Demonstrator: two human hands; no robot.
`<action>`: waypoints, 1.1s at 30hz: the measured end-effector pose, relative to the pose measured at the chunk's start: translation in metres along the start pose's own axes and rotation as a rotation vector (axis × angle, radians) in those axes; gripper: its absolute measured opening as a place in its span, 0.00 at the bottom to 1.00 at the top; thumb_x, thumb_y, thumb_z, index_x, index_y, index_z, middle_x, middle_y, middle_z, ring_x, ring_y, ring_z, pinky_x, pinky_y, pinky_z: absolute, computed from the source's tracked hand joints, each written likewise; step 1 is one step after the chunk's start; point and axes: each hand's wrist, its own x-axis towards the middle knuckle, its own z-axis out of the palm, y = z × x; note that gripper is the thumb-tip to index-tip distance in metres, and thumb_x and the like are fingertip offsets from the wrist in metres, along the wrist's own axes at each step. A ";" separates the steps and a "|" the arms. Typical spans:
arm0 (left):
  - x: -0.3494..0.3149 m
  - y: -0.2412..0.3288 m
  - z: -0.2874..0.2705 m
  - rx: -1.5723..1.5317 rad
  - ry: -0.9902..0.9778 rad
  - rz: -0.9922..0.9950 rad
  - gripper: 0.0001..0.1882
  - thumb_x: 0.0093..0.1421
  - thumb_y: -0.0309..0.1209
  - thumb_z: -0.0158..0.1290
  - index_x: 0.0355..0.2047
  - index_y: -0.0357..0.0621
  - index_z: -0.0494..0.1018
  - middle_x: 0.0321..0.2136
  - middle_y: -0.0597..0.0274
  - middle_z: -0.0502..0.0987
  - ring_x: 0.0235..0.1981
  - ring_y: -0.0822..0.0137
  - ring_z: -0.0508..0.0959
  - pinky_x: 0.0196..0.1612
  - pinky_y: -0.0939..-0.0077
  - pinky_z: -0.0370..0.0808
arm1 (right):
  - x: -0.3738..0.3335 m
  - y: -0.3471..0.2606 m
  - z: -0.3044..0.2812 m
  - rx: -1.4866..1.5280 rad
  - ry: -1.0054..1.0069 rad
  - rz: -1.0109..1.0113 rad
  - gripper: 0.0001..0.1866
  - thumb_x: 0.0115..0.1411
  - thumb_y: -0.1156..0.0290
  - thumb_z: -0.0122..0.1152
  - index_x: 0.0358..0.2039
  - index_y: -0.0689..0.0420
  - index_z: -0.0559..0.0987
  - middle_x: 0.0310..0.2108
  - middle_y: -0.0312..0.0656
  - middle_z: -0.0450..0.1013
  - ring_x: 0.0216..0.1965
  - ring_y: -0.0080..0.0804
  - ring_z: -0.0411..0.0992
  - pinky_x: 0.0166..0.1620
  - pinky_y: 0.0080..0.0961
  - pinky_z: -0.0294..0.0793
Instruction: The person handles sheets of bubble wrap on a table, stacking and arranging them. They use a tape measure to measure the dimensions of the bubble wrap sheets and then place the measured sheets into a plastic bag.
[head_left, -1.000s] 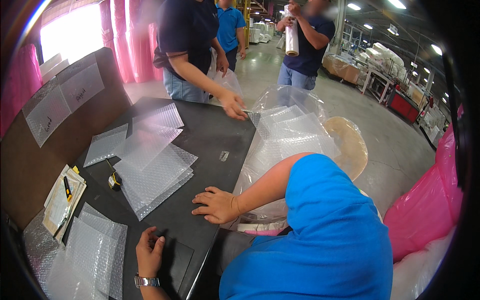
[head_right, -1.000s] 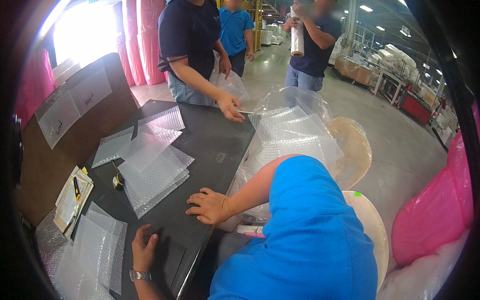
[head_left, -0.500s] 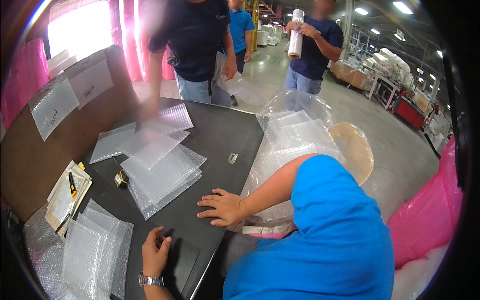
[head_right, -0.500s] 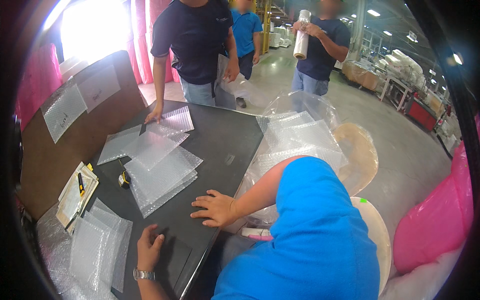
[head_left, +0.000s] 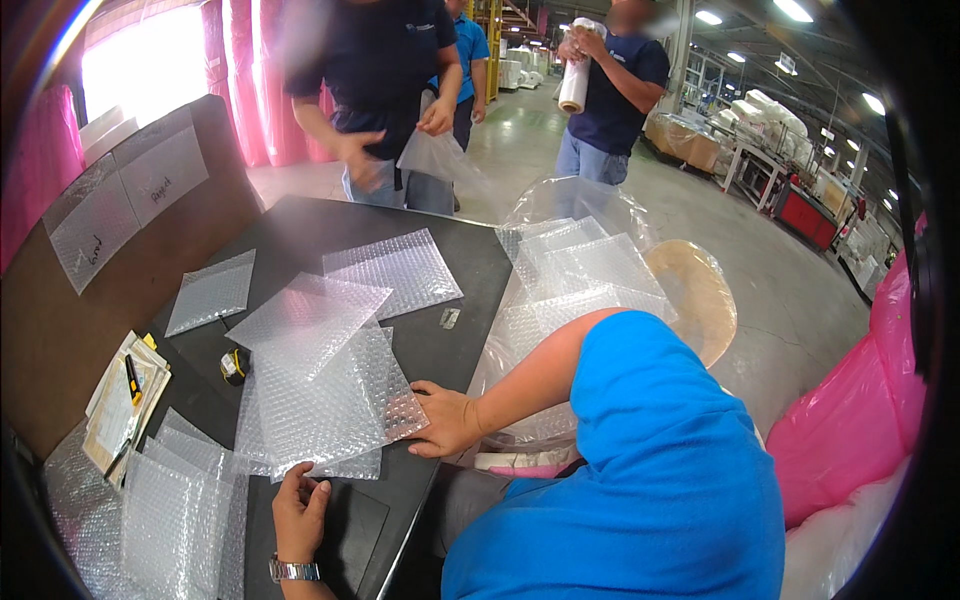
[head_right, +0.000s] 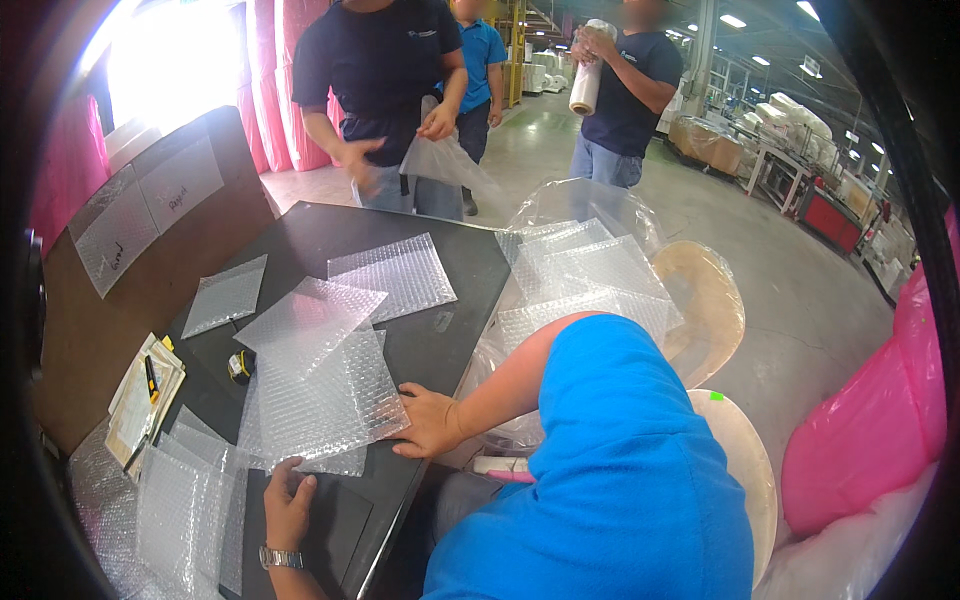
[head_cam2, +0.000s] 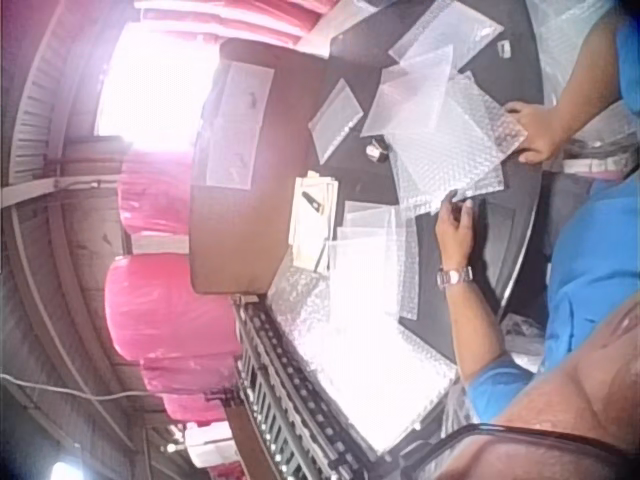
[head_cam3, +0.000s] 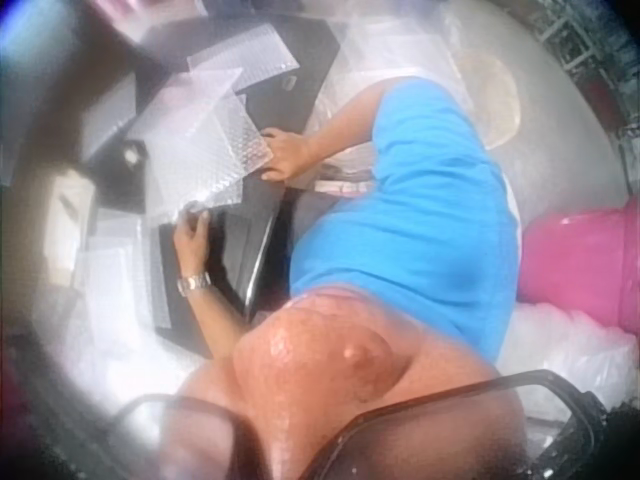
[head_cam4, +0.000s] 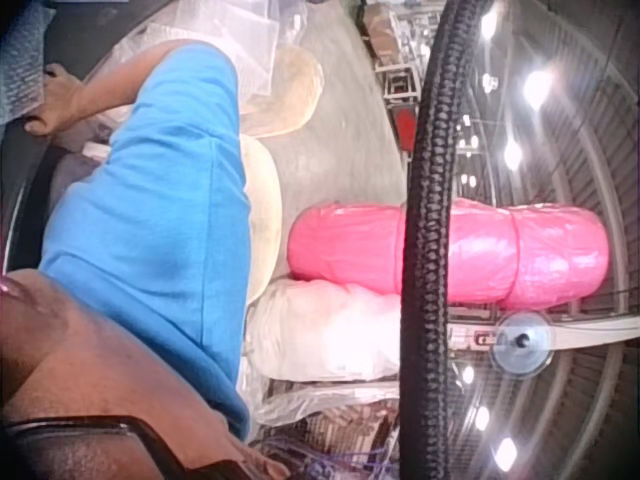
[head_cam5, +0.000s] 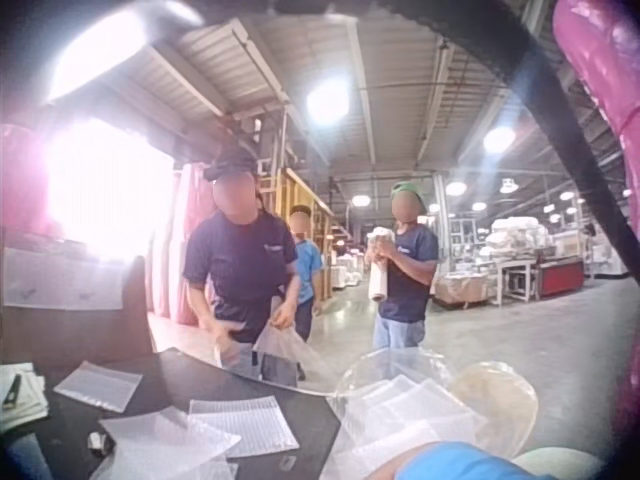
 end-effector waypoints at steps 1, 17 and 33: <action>0.000 0.001 0.000 -0.004 0.001 -0.005 0.16 0.51 0.27 0.54 0.42 0.38 0.68 0.22 0.64 0.71 0.21 0.76 0.69 0.25 0.82 0.67 | 0.001 0.000 0.000 0.001 -0.004 -0.003 0.21 0.51 0.56 0.48 0.46 0.47 0.71 0.50 0.43 0.63 0.49 0.38 0.62 0.51 0.47 0.54; -0.002 0.007 -0.004 0.078 0.050 0.031 0.16 0.51 0.32 0.54 0.40 0.40 0.70 0.19 0.62 0.70 0.21 0.72 0.70 0.27 0.78 0.67 | 0.001 -0.006 -0.008 -0.052 -0.098 0.061 0.22 0.50 0.56 0.51 0.45 0.48 0.72 0.49 0.43 0.64 0.51 0.38 0.61 0.53 0.46 0.54; -0.006 0.008 -0.006 0.183 -0.185 -0.050 0.15 0.50 0.35 0.54 0.36 0.40 0.71 0.27 0.55 0.73 0.25 0.63 0.72 0.30 0.72 0.69 | 0.004 -0.008 -0.010 0.005 -0.088 0.069 0.21 0.49 0.57 0.52 0.43 0.49 0.74 0.49 0.44 0.64 0.51 0.37 0.62 0.53 0.42 0.54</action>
